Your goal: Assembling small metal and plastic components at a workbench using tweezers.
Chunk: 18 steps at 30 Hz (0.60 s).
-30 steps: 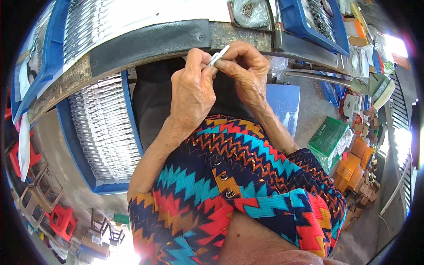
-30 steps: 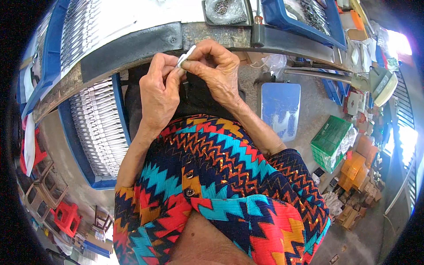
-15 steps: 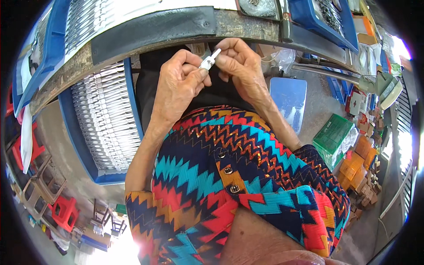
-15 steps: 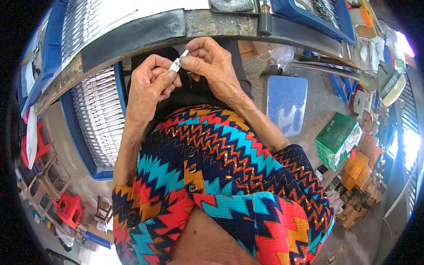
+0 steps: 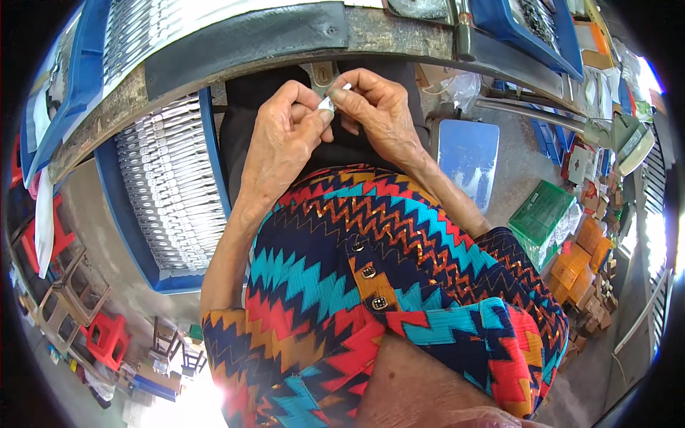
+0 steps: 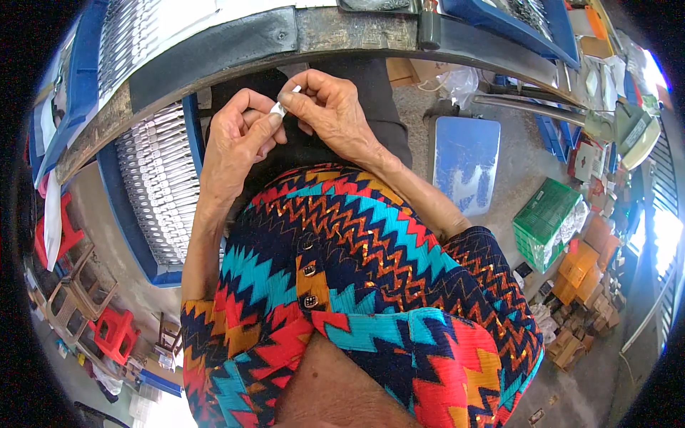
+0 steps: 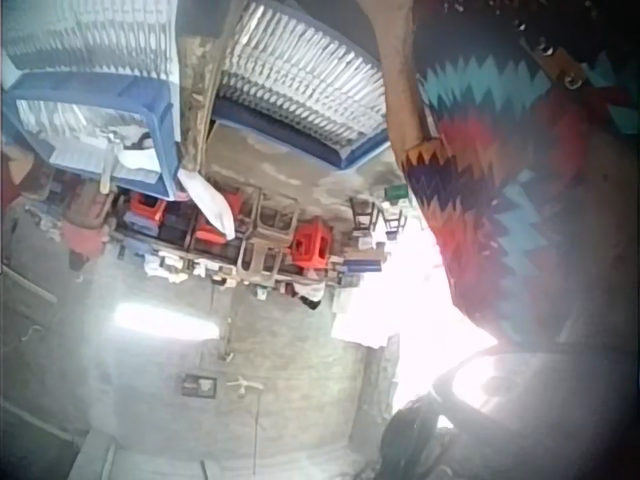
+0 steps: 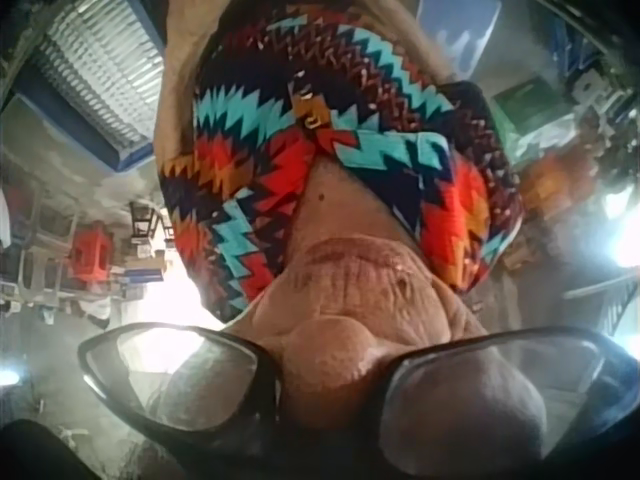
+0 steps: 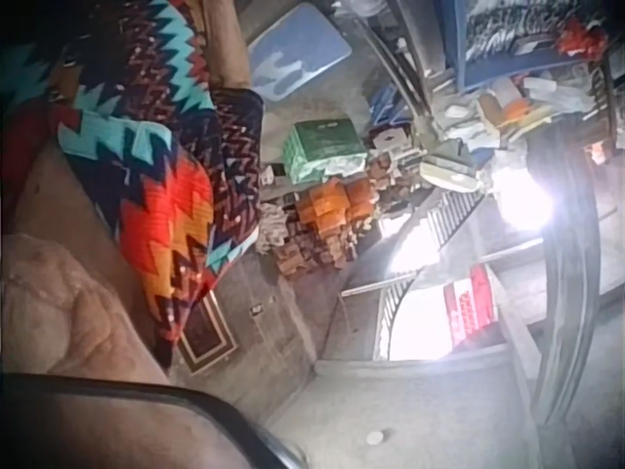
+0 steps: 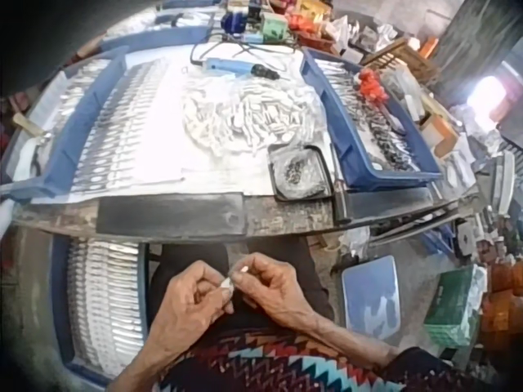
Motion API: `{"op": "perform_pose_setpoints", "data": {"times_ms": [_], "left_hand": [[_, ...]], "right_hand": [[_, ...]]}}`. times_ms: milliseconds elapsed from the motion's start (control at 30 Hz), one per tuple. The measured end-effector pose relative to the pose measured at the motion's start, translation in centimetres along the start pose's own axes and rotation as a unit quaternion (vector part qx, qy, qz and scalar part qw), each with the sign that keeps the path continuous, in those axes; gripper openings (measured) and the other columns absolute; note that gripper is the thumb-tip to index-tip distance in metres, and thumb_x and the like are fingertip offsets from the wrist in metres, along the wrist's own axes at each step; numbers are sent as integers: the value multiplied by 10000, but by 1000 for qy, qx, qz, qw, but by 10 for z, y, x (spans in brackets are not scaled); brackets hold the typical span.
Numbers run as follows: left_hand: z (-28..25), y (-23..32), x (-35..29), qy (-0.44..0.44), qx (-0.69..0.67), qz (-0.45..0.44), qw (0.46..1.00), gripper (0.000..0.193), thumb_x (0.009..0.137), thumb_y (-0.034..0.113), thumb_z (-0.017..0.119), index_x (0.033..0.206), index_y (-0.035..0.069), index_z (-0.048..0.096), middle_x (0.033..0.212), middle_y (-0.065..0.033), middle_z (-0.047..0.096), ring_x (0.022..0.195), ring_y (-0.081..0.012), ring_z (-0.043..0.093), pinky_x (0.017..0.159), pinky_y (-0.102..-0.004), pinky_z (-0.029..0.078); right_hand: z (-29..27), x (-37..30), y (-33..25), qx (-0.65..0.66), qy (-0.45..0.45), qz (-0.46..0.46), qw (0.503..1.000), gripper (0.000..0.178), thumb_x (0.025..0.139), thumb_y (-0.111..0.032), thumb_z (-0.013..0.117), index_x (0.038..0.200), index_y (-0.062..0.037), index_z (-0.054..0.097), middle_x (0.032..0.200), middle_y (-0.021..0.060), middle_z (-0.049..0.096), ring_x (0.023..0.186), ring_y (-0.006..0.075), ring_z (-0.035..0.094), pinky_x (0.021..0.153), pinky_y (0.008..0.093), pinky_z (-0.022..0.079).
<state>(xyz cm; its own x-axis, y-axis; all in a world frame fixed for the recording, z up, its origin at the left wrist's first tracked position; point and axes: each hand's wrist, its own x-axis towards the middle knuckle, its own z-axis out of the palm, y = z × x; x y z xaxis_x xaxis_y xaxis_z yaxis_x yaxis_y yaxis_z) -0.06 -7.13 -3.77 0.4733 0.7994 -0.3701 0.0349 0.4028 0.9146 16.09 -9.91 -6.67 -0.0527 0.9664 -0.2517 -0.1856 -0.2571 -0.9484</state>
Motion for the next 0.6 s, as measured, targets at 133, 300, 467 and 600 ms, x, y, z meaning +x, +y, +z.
{"op": "perform_pose_setpoints", "data": {"times_ms": [133, 300, 467, 600], "left_hand": [[4, -5, 3, 14, -22, -6, 1000, 108, 859, 82, 572, 822, 7, 503, 625, -54, 575, 529, -38, 453, 457, -192, 322], [6, -8, 3, 30, -5, 7, 1000, 123, 867, 105, 581, 830, 4, 521, 604, -54, 570, 518, -41, 461, 450, -185, 321], [4, -3, 1, 9, -96, -48, 994, 140, 852, 114, 600, 833, -6, 528, 603, -62, 561, 485, -37, 416, 416, -172, 277], [0, -2, 2, -15, -154, -111, 982, 175, 836, 141, 619, 827, -10, 531, 603, -61, 542, 460, -29, 360, 383, -168, 220]], "right_hand": [[0, 1, 3, -20, 20, 4, 1000, 175, 875, -172, 591, 913, -1, 588, 679, -14, 530, 536, 31, 445, 454, 179, 352], [-1, -2, 4, 2, 15, -3, 1000, 159, 880, -166, 589, 910, -10, 594, 680, -15, 532, 538, 33, 444, 458, 177, 352], [-3, -1, 6, 73, 0, -33, 997, 159, 883, -173, 598, 903, -16, 612, 683, -14, 536, 536, 35, 435, 457, 177, 342], [-4, -4, 1, 60, -5, -8, 998, 165, 875, -175, 613, 881, -10, 620, 661, -22, 527, 546, 39, 429, 471, 178, 338]]}}
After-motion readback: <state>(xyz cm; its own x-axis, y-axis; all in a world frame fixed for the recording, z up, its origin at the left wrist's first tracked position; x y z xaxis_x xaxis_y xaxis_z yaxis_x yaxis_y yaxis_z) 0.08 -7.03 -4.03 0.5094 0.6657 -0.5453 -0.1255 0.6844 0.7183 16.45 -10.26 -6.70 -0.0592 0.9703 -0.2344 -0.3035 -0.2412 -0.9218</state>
